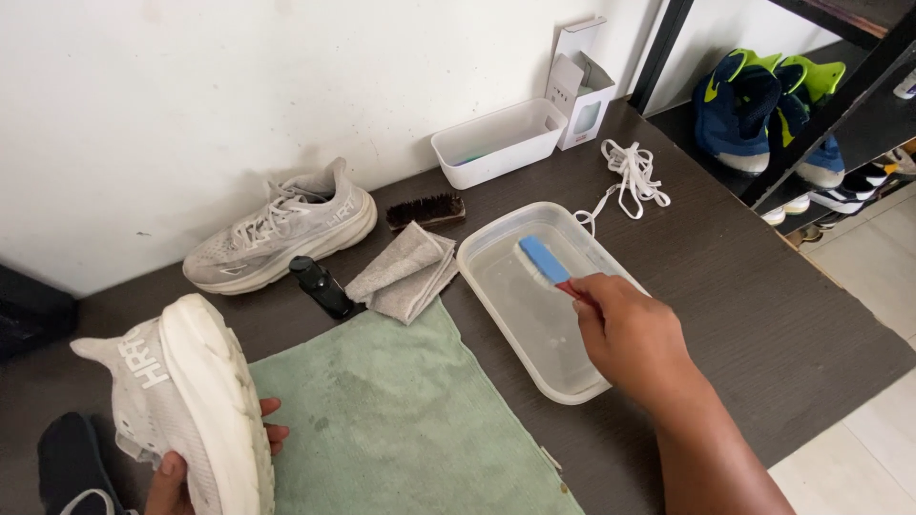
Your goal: The person scrubs a white sneaker with a brush and cleaning solution, then wipes it with a cloth. The person handles the shoe, brush, and cloth while working at a table with cleaning supplies.
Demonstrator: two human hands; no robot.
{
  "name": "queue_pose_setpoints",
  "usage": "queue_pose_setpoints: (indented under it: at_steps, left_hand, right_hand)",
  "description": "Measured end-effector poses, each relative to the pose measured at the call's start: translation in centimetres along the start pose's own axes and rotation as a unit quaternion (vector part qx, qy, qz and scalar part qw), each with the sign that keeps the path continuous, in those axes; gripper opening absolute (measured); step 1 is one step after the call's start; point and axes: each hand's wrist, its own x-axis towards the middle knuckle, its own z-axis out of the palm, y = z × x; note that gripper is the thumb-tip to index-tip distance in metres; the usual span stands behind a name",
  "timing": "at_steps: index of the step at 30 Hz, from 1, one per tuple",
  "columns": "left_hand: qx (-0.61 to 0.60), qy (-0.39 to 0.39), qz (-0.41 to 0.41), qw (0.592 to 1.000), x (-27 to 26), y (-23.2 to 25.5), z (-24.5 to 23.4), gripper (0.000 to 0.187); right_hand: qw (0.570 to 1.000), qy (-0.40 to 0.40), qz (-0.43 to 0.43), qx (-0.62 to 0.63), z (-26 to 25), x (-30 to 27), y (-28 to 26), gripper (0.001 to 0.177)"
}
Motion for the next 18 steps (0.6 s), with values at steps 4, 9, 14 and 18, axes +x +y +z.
queue_pose_setpoints:
  at_steps: [4, 9, 14, 18]
  left_hand:
    - [0.001, -0.035, 0.035, 0.999, 0.4, -0.6, -0.8, 0.108]
    - [-0.041, 0.097, -0.037, 0.994, -0.8, 1.9, 4.4, 0.106]
    - [-0.077, 0.115, -0.049, 0.989, -1.3, 1.5, 4.3, 0.097]
    - [-0.12, -0.032, 0.032, 0.992, -0.2, -0.7, 0.4, 0.092]
  right_hand:
    - [0.992, 0.105, -0.029, 0.065, -0.4, -0.8, -0.5, 0.023]
    - [1.0, 0.022, 0.011, -0.005, 0.8, -0.3, 0.5, 0.028]
    - [0.999, 0.029, 0.036, -0.001, 0.1, -0.7, -0.7, 0.035]
    - [0.995, 0.058, 0.045, 0.065, 0.2, -1.3, -1.7, 0.043]
